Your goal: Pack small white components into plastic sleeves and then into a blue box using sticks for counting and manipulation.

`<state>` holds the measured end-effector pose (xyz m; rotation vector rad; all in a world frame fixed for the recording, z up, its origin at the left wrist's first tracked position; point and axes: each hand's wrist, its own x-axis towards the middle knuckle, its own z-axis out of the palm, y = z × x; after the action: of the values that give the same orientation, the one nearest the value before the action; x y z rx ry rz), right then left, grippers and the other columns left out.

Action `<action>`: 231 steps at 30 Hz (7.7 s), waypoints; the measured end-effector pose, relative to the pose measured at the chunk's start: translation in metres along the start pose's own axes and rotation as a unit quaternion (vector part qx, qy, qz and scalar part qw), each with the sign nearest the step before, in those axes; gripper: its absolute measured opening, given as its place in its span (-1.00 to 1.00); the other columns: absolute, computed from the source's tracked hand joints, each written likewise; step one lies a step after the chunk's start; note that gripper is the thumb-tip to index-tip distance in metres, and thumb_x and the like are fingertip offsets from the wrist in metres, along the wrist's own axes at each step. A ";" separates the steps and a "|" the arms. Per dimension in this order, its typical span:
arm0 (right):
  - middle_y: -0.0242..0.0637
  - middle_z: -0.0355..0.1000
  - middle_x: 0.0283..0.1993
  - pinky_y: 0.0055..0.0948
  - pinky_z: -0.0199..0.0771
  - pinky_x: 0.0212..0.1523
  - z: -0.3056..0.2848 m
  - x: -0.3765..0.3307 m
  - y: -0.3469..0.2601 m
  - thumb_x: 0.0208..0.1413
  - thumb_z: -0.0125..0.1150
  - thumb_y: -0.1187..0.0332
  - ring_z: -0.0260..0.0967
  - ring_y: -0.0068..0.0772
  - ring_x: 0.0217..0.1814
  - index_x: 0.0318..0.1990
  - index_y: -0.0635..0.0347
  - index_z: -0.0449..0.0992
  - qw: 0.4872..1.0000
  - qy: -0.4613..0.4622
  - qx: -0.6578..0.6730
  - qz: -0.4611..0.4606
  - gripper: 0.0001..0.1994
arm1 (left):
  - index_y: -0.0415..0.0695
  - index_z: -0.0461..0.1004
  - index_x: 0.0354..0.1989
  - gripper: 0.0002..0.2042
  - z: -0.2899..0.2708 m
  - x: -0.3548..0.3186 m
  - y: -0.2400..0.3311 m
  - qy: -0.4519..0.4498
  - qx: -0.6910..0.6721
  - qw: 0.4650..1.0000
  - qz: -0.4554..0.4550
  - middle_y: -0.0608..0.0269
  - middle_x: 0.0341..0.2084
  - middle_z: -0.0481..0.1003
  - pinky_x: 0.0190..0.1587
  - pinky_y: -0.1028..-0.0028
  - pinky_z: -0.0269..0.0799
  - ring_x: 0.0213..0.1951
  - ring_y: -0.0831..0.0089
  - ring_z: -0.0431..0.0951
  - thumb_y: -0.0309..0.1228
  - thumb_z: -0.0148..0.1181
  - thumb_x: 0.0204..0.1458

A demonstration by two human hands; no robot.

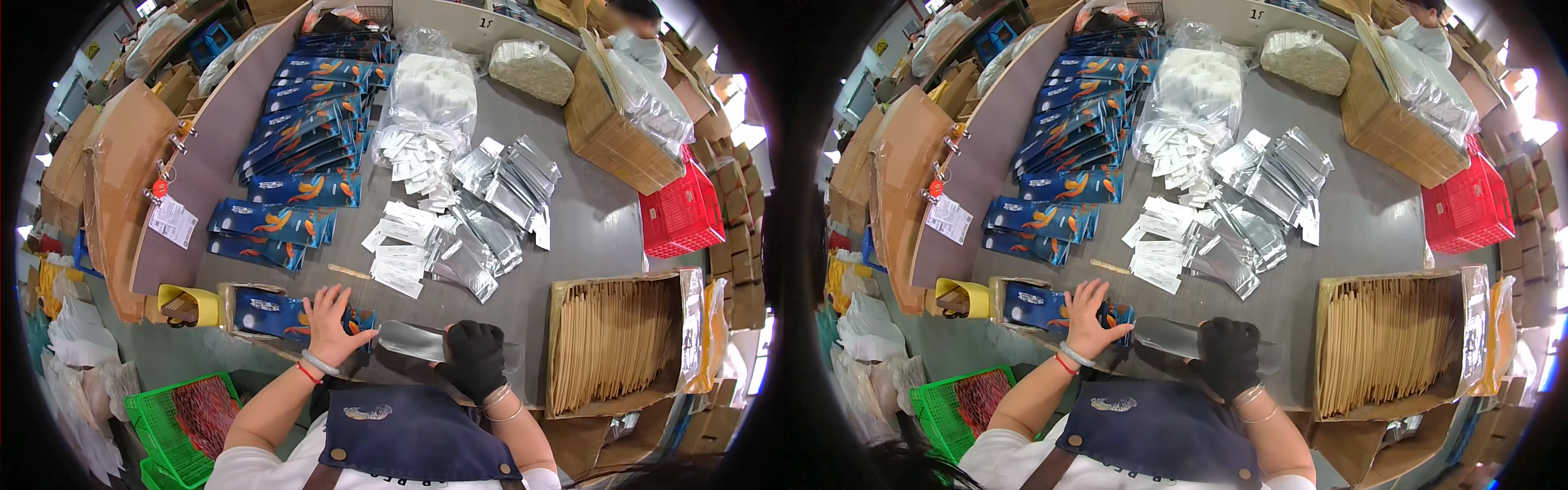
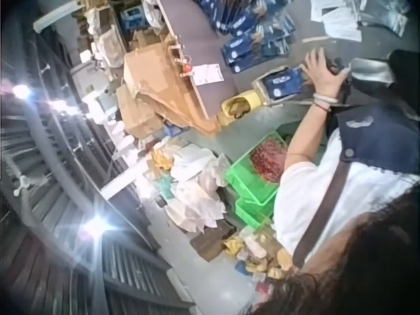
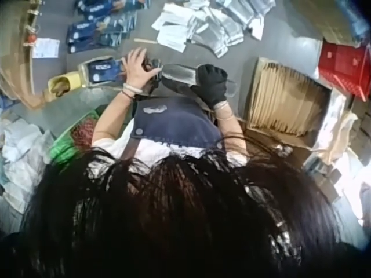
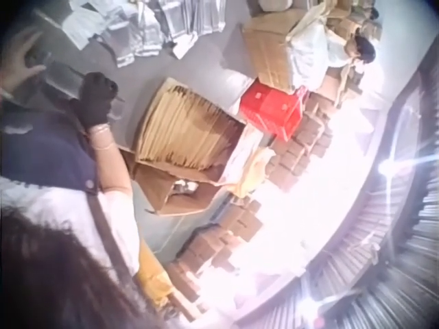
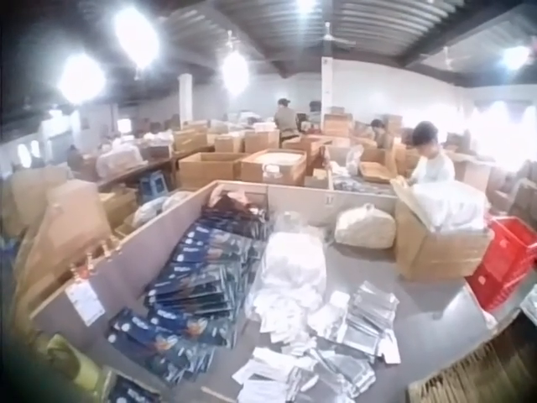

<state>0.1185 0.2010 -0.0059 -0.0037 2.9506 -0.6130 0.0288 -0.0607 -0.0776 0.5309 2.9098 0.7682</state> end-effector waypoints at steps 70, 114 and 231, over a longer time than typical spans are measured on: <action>-0.29 0.45 -0.32 -0.50 0.40 -0.20 0.092 -0.053 0.075 0.28 0.03 0.42 0.38 -0.47 -0.27 -0.13 0.23 0.44 0.749 0.441 0.431 0.243 -0.88 | -0.05 0.50 -0.11 -0.49 0.069 0.126 0.107 -0.018 0.031 0.910 0.413 0.34 -0.20 0.43 -0.06 0.22 0.29 -0.07 0.26 0.38 -0.39 0.47 -0.38; -0.25 0.37 -0.43 -0.39 0.39 -0.32 0.018 -0.022 0.074 0.17 0.16 0.38 0.38 -0.30 -0.41 0.00 0.05 0.58 0.962 0.127 0.236 0.059 -0.75 | 0.03 0.63 -0.32 -0.72 -0.011 0.029 0.076 -0.238 -0.018 0.947 0.216 0.29 -0.47 0.51 -0.16 0.25 0.28 -0.28 0.26 0.48 -0.29 0.45 -0.30; -0.14 0.48 -0.35 -0.20 0.44 -0.22 0.071 -0.013 0.074 0.00 0.24 0.41 0.43 -0.09 -0.24 -0.35 0.20 0.58 0.957 0.164 0.222 0.090 -0.91 | -0.15 0.43 0.02 -0.29 -0.009 0.010 0.051 -0.084 0.025 0.965 0.248 0.22 -0.07 0.41 0.07 0.16 0.24 -0.01 0.16 0.35 -0.26 0.52 -0.45</action>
<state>0.1421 0.2415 -0.0985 0.4444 2.9841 -1.3423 0.0341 -0.0202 -0.0448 1.2908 2.6656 0.6532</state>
